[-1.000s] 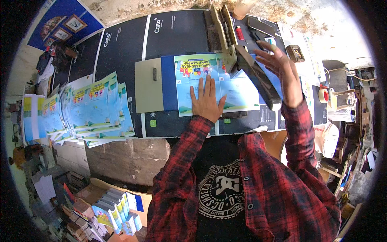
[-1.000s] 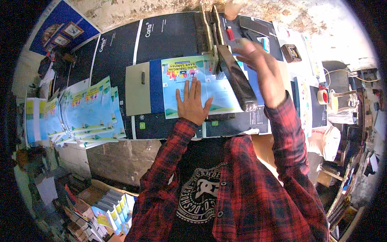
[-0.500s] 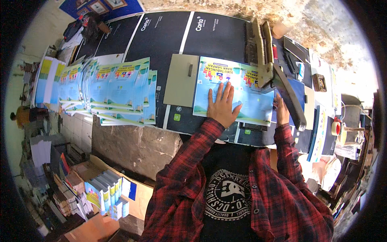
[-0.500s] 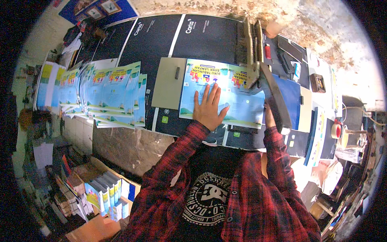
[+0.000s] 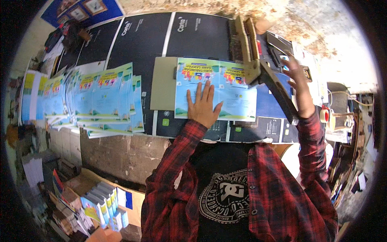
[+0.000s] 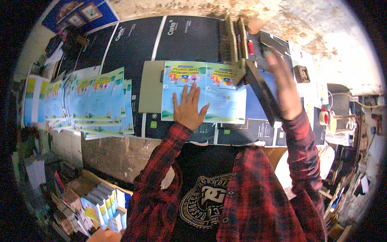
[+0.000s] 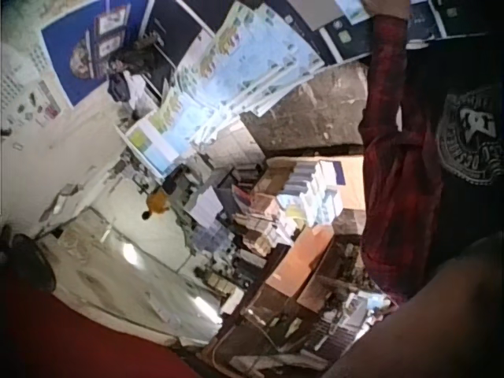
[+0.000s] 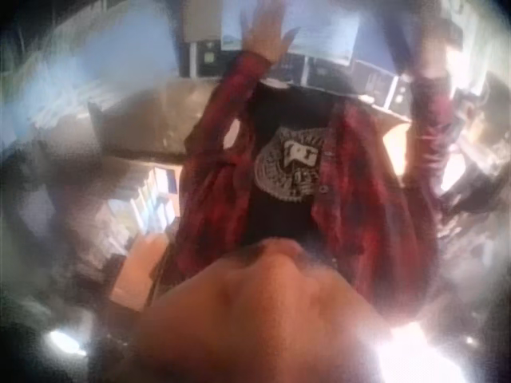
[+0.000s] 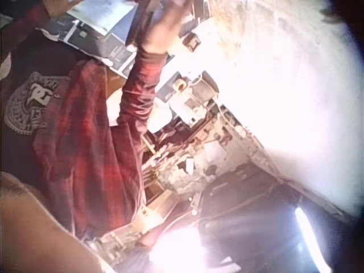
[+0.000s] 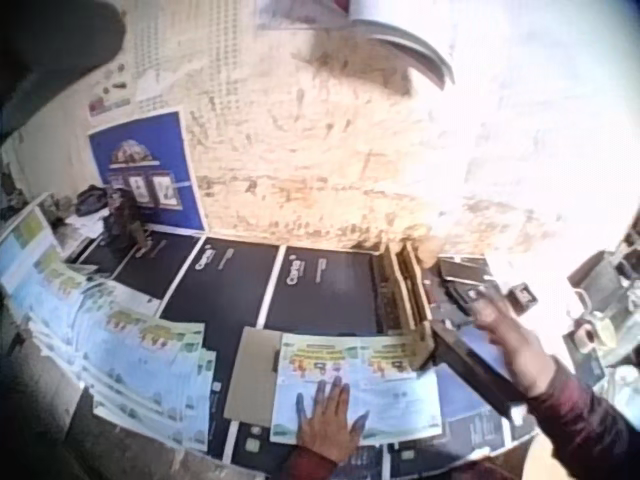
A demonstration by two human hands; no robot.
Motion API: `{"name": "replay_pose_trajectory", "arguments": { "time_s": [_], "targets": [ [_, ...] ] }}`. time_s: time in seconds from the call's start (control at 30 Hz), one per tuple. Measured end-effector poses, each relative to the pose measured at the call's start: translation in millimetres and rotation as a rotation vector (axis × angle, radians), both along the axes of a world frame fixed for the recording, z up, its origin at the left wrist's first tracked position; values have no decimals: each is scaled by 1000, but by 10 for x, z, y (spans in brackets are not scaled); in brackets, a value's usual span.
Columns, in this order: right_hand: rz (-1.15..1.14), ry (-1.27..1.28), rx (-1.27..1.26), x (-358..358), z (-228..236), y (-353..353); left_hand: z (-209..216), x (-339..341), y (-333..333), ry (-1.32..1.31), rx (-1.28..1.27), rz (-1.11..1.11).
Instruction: The person uses a manual binding machine to staple the spine of a booklet. They repeatedly place the booklet into the machine, press down the handle to secure the staples, and then remove the finished item. The person also uses a utility knife to trim the edges of the booklet and a marker to write on the cover.
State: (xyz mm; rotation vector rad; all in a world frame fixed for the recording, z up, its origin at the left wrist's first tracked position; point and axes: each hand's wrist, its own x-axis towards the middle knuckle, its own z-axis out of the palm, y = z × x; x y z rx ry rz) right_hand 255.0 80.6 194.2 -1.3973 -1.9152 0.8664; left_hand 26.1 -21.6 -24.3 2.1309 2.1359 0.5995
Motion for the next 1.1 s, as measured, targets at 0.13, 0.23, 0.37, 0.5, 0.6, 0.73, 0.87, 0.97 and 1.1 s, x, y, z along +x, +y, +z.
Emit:
{"name": "replay_pose_trajectory", "arguments": {
  "time_s": [0.13, 0.23, 0.37, 0.5, 0.6, 0.73, 0.87, 0.97, 1.1],
  "targets": [
    [177, -430, 27, -255, -115, -300, -13, 4, 9, -9, -18, -8],
    [102, -509, 356, -217, -812, -636, 51, 13, 6, -25, -25, -14],
    [6, -510, 484, -296, -1269, -706, 68, 15, 21, -9, -12, -9],
    [57, -409, 407, -293, -1106, -688, 59, -20, -86, 6, -29, 4],
    [75, -288, 271, -195, -700, -622, 19, -210, -34, 55, -9, 106],
    [238, 227, -229, 43, -168, -99, -78, -616, -132, 78, -50, 241],
    [-187, 327, -334, 420, -705, 422, -41, -587, -91, 30, -22, 352],
    [30, -257, 266, 893, -1994, 228, 117, -508, 0, -21, -28, 460],
    [27, -159, 87, 543, -2159, -824, 375, -603, -67, -640, -4, 604]
  ]
}}
